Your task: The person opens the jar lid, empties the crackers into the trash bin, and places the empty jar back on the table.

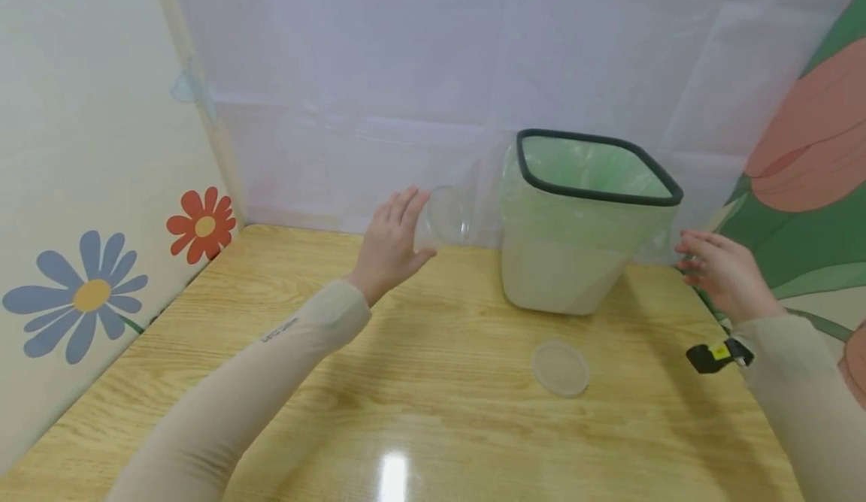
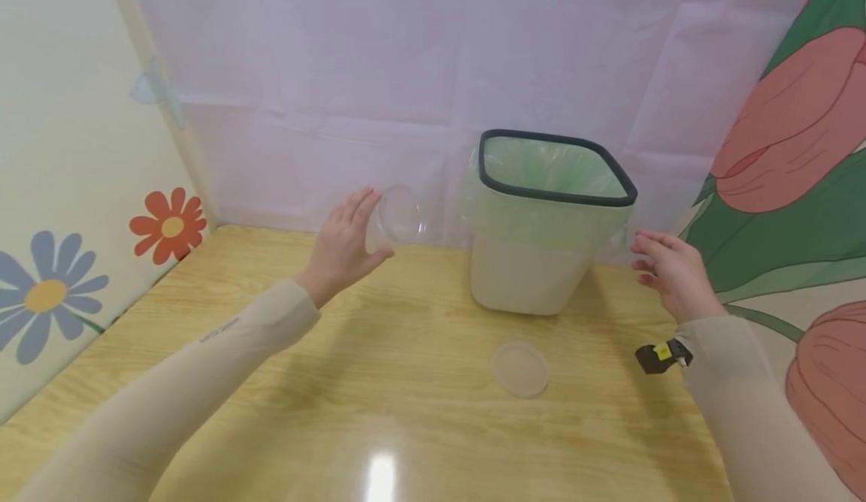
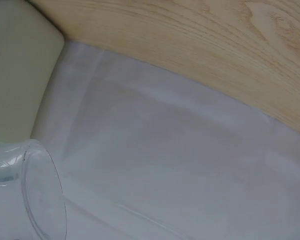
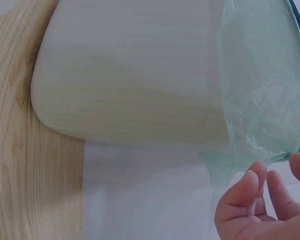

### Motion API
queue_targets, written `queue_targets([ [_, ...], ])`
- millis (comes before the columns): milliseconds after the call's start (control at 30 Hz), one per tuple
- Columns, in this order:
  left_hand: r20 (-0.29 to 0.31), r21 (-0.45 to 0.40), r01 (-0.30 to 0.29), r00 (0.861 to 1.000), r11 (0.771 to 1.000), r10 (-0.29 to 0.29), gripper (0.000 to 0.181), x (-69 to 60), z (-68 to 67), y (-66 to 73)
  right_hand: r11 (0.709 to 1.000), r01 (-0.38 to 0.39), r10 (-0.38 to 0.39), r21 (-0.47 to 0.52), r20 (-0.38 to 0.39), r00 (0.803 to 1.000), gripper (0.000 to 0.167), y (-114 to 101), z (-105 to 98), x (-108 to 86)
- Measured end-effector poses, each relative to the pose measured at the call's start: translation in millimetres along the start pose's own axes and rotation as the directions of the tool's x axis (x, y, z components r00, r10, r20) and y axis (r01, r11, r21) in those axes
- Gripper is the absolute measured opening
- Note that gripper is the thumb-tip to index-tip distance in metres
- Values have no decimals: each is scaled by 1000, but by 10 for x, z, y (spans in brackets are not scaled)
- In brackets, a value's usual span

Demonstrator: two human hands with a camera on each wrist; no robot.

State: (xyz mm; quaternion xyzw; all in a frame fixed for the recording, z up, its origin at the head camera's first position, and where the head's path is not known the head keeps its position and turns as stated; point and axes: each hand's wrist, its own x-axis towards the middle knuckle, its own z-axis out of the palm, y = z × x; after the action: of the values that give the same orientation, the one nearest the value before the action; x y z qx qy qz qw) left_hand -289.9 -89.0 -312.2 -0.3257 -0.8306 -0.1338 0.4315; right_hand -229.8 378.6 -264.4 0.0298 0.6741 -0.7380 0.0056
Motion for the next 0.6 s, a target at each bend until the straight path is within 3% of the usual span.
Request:
queue_targets([
  [300, 7, -36, 27, 1000, 999, -27, 96, -69, -38, 12, 999, -5, 4, 40, 32, 999, 10, 38, 29, -35],
  [600, 18, -103, 107, 994, 989, -106, 99, -145, -70, 45, 998, -9, 7, 63, 39, 999, 9, 74, 26, -63],
])
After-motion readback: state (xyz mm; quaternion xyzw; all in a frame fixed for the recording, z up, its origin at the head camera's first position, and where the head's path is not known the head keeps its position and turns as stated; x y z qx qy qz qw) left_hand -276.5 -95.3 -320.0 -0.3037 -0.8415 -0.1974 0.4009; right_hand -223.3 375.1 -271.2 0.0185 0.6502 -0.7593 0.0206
